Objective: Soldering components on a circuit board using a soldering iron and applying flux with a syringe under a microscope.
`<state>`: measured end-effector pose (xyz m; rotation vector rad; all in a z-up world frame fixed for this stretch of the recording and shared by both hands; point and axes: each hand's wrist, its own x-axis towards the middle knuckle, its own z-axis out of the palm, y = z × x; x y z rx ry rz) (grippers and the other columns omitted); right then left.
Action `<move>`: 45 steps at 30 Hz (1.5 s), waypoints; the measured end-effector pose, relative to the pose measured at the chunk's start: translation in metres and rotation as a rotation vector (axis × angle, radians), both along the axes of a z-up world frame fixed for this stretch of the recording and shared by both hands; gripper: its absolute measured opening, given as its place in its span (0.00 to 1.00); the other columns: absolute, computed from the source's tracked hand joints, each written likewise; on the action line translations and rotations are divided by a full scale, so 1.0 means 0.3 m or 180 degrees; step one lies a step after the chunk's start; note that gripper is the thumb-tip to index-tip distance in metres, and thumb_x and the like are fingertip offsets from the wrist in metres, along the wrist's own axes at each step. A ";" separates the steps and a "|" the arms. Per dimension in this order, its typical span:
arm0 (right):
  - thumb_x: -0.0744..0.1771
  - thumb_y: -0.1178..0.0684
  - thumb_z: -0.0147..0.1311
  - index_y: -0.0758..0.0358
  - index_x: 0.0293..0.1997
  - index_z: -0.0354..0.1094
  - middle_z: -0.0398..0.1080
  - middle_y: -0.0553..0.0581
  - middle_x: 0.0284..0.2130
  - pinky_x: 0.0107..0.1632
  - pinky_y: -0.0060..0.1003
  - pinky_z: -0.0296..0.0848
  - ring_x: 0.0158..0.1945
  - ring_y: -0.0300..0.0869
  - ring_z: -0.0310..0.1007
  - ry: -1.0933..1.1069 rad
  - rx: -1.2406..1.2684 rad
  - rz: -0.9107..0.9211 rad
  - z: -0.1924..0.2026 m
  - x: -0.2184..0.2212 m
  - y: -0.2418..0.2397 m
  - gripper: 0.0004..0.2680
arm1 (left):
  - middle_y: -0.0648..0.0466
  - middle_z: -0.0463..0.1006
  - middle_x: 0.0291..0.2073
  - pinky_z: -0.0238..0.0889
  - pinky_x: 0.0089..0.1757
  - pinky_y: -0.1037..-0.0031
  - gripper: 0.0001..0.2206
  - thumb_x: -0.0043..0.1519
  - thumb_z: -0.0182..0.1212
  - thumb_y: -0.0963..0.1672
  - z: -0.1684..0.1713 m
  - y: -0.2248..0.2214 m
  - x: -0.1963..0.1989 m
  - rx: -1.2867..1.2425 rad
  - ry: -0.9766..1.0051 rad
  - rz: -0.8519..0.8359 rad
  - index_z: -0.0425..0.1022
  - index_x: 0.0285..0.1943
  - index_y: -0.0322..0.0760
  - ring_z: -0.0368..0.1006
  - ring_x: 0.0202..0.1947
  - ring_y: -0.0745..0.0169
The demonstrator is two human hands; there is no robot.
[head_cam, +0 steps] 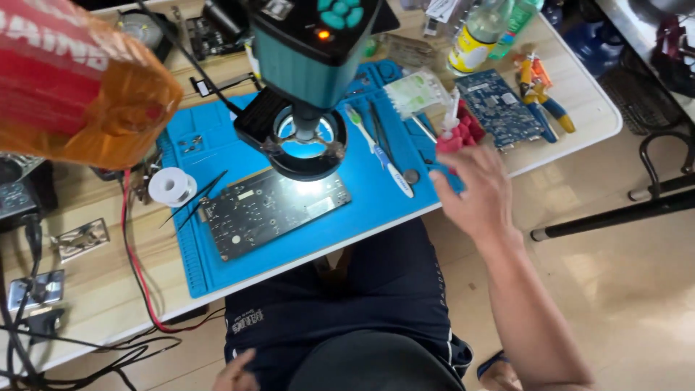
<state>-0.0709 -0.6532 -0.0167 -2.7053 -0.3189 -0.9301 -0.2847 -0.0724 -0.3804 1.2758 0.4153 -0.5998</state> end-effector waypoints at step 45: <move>0.70 0.40 0.71 0.72 0.61 0.63 0.78 0.71 0.41 0.37 0.41 0.86 0.32 0.51 0.82 0.1372 0.4705 0.2281 -0.164 -0.363 0.410 0.25 | 0.38 0.74 0.71 0.70 0.59 0.51 0.32 0.70 0.65 0.39 1.229 -0.781 0.486 0.1729 -0.4221 -0.1461 0.56 0.83 0.30 0.74 0.65 0.35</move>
